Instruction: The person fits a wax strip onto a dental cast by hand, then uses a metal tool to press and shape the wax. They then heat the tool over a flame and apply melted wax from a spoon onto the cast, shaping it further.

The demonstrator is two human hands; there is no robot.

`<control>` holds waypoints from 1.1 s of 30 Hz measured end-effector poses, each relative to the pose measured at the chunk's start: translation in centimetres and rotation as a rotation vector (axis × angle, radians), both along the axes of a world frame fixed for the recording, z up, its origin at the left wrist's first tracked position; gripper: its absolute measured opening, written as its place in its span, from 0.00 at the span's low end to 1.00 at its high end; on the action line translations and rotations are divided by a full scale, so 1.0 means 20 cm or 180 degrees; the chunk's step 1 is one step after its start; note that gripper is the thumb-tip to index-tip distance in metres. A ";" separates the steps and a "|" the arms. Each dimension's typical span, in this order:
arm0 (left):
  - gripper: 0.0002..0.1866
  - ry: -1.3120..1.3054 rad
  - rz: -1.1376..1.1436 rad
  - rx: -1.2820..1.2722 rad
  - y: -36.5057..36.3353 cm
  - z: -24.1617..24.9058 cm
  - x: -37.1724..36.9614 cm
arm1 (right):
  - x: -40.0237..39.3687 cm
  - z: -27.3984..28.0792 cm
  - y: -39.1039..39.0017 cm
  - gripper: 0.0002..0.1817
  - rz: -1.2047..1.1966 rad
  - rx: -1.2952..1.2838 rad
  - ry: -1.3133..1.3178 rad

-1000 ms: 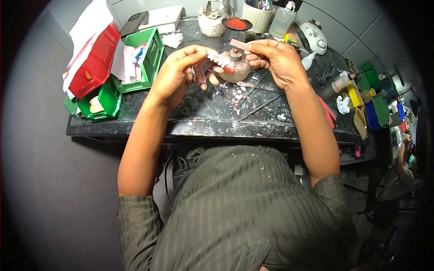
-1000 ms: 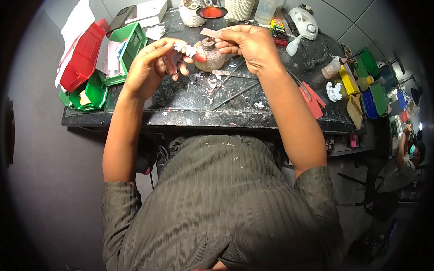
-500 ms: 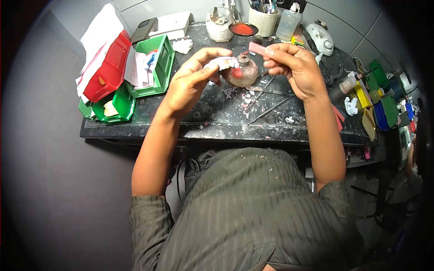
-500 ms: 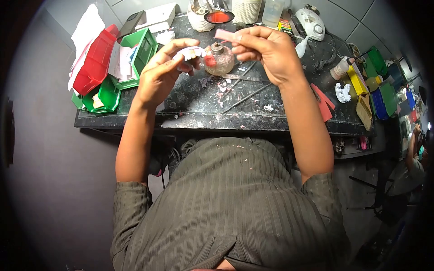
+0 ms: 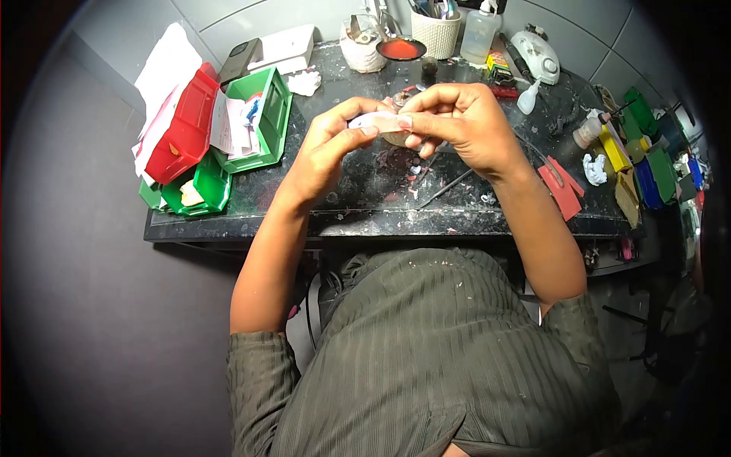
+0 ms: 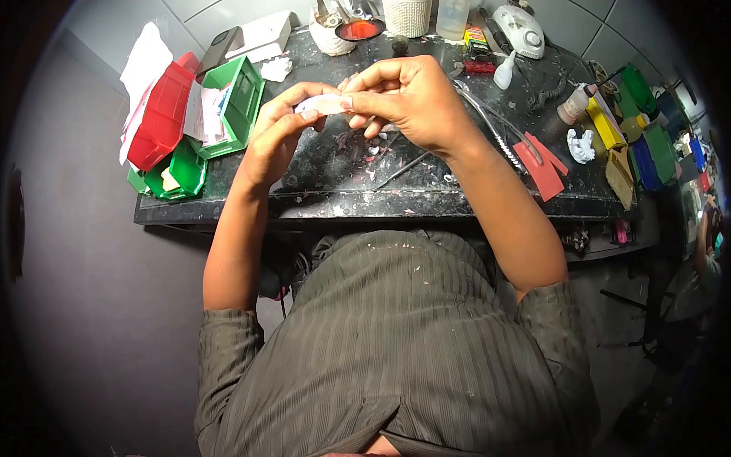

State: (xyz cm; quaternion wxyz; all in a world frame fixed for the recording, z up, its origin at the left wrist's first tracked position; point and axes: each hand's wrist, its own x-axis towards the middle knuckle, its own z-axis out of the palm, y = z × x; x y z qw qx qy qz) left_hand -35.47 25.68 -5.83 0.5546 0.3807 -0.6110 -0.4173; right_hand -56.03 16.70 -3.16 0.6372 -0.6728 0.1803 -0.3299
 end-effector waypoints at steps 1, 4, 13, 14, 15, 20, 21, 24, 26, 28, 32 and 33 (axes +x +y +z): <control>0.21 0.0050 0.0003 0.0012 0.00 0.00 0.00 | 0.00 0.00 0.00 0.11 0.0008 -0.0031 -0.0006; 0.16 -0.0125 0.0102 -0.0091 0.00 0.00 -0.01 | 0.02 -0.01 0.00 0.11 -0.0022 -0.0128 0.0009; 0.13 -0.0365 0.0198 -0.0284 -0.01 -0.02 0.01 | 0.04 -0.05 0.02 0.11 -0.0307 -0.0339 0.0100; 0.13 -0.0371 0.0195 -0.0296 -0.02 -0.03 0.00 | 0.05 -0.04 0.03 0.11 -0.0310 -0.0350 0.0093; 0.12 -0.0390 0.0271 -0.0383 -0.02 -0.03 0.00 | 0.05 -0.04 0.04 0.10 -0.0317 -0.0306 0.0011; 0.11 -0.0425 0.0464 -0.0440 0.01 -0.02 -0.02 | 0.05 -0.06 0.03 0.10 -0.0132 -0.0088 0.0033; 0.10 -0.0467 0.0448 -0.0463 0.01 -0.02 -0.02 | 0.05 -0.06 0.02 0.09 -0.0060 -0.0056 -0.0026; 0.09 -0.0380 0.0377 -0.0475 0.00 -0.04 -0.02 | 0.05 -0.07 0.01 0.08 0.0051 -0.0015 -0.0100; 0.08 -0.0264 0.0314 -0.0481 -0.02 -0.06 -0.01 | 0.05 -0.08 0.00 0.08 0.0081 -0.0024 -0.0129; 0.08 0.0375 0.0059 -0.0129 -0.04 -0.06 0.00 | 0.05 -0.08 0.00 0.09 -0.0070 -0.0123 -0.0069; 0.11 0.1049 -0.0155 0.0363 -0.06 -0.03 0.01 | 0.06 -0.07 0.05 0.18 -0.0825 -0.2649 -0.0318; 0.11 0.1048 -0.0154 0.0349 -0.06 -0.03 0.01 | 0.06 -0.07 0.06 0.19 -0.0738 -0.2816 -0.0370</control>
